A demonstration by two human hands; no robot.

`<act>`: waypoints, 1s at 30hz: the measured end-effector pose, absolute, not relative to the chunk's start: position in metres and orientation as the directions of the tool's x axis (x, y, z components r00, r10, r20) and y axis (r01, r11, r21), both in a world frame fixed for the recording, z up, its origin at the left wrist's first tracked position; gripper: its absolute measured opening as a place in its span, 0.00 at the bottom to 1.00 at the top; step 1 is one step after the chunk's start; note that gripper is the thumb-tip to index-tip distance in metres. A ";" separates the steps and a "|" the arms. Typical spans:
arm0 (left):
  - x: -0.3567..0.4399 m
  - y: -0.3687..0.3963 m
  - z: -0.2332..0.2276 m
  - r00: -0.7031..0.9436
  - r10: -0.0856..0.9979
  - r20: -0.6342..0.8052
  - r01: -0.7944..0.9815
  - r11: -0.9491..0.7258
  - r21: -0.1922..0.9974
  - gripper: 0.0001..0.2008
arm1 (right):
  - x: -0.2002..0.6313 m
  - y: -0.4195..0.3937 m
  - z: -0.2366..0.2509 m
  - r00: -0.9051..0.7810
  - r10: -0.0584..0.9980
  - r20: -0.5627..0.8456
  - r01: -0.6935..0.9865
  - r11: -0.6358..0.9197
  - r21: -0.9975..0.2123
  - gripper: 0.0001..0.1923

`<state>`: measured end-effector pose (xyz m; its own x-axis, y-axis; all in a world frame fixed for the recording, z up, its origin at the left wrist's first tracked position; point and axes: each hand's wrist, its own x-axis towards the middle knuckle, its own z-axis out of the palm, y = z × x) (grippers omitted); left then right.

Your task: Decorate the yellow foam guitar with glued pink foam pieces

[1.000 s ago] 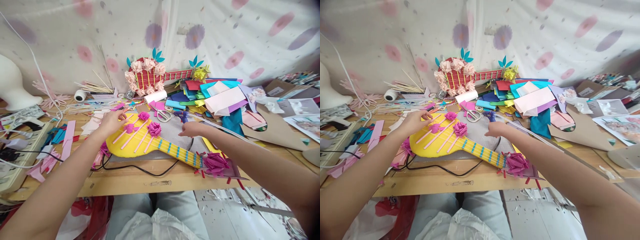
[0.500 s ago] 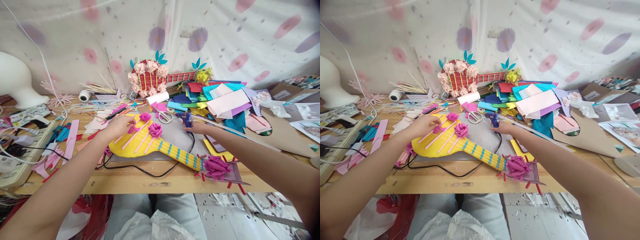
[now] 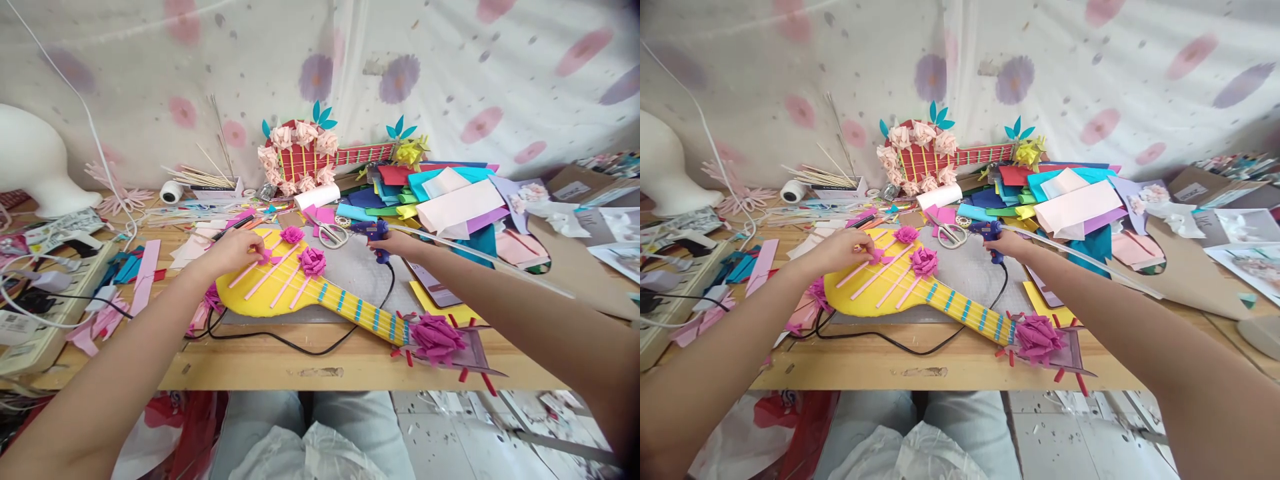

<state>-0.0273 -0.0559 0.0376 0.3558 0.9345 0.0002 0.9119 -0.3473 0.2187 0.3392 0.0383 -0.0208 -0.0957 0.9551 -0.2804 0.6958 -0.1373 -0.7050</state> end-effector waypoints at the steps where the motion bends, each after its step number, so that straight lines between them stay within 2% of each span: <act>1: -0.029 -0.056 0.038 0.340 0.940 0.002 0.914 -0.331 0.234 0.07 | 0.340 0.038 -0.015 -0.091 0.947 -0.309 0.660 -0.175 -0.731 0.10; 4: -0.032 -0.056 0.040 0.282 0.959 -0.021 0.911 -0.261 0.319 0.10 | 0.341 0.034 0.005 -0.081 0.931 -0.357 0.586 -0.246 -0.773 0.08; 9: -0.035 -0.057 0.039 0.228 0.974 -0.016 0.892 -0.203 0.404 0.10 | 0.339 0.025 0.031 -0.171 0.950 -0.260 0.536 -0.132 -0.834 0.08; 13: -0.033 -0.057 0.036 0.156 0.988 0.019 0.888 -0.149 0.435 0.12 | 0.327 0.015 0.044 -0.157 0.965 -0.212 0.544 -0.095 -0.834 0.10; 16: -0.032 -0.056 0.034 0.107 0.994 0.027 0.867 -0.107 0.487 0.12 | 0.314 0.008 0.052 -0.158 0.969 -0.190 0.507 -0.086 -0.858 0.08; 20: -0.033 -0.055 0.028 0.104 0.994 0.040 0.782 -0.107 0.614 0.09 | 0.299 0.001 0.059 -0.186 0.963 -0.197 0.485 -0.084 -0.870 0.08; 23: -0.034 -0.052 0.020 0.085 0.989 0.118 0.739 -0.142 0.659 0.09 | 0.292 0.001 0.058 -0.205 0.960 -0.190 0.487 -0.068 -0.871 0.08; 25: -0.031 -0.050 0.014 0.018 0.987 0.159 0.721 -0.123 0.682 0.10 | 0.288 0.003 0.055 -0.223 0.959 -0.175 0.478 -0.049 -0.877 0.09; 30: -0.008 -0.050 0.007 -0.134 0.986 0.098 0.572 -0.004 0.821 0.12 | 0.278 0.006 0.049 -0.316 0.940 -0.128 0.430 0.022 -0.902 0.13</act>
<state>-0.0077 -0.0501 0.0070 -0.1339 0.9861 0.0982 0.5715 -0.0041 0.8206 0.2781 0.0056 0.0494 -0.3157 0.9402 -0.1276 0.4304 0.0221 -0.9024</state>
